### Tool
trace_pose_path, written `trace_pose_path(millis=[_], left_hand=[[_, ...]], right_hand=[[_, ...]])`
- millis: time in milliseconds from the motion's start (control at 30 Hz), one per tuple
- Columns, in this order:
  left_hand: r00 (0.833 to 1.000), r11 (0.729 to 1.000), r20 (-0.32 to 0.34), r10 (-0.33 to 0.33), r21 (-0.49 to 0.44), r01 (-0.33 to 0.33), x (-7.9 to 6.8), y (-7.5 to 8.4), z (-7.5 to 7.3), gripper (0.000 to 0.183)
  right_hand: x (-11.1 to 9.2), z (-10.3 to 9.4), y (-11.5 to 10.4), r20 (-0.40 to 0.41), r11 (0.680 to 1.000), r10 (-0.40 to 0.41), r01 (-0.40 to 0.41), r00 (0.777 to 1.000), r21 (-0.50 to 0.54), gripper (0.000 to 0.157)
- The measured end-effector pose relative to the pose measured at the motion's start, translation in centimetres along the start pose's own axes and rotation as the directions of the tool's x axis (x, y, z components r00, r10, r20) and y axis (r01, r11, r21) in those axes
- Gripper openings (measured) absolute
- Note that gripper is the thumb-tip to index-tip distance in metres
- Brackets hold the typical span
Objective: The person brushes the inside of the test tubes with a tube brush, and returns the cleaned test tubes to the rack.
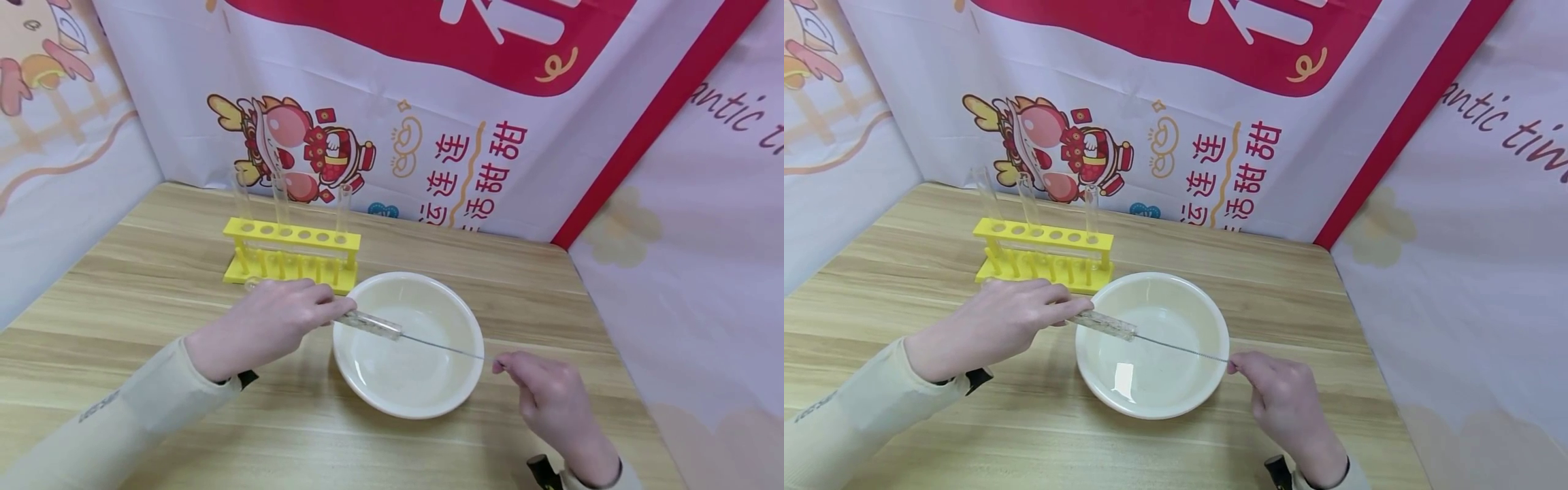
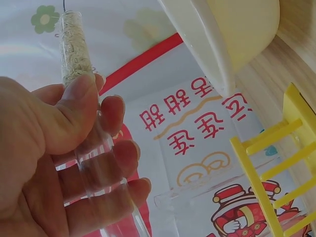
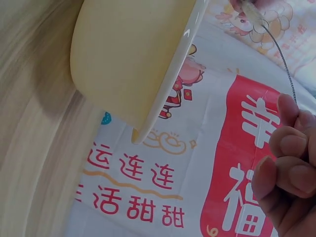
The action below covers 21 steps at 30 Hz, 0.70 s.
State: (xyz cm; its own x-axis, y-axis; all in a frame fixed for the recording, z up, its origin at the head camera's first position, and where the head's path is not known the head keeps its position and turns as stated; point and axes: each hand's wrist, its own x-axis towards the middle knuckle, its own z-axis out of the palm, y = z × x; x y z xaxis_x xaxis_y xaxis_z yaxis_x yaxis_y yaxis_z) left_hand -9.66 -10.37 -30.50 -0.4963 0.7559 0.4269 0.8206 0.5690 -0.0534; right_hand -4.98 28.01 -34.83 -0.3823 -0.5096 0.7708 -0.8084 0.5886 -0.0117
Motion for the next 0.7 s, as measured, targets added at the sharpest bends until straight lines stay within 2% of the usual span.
trace_pose_path(millis=[267,433,700], left_hand=[[1.000,1.000,0.016,-0.008,-0.001,0.008,0.0,0.0,0.0,0.040],[0.998,0.999,0.059,-0.037,-0.024,0.039,0.0,-0.1,-0.2,0.045],[0.993,0.999,0.108,-0.043,-0.020,0.045,-0.2,-0.3,-0.2,0.048]], right_hand=[[1.1,-0.1,-0.6,-0.054,0.994,-0.089,0.085,0.995,-0.072,0.042],[1.7,-0.1,-0.9,-0.080,0.984,-0.134,0.124,0.988,-0.126,0.040],[2.7,0.2,-1.4,-0.131,0.963,-0.208,0.180,0.969,-0.201,0.034]])
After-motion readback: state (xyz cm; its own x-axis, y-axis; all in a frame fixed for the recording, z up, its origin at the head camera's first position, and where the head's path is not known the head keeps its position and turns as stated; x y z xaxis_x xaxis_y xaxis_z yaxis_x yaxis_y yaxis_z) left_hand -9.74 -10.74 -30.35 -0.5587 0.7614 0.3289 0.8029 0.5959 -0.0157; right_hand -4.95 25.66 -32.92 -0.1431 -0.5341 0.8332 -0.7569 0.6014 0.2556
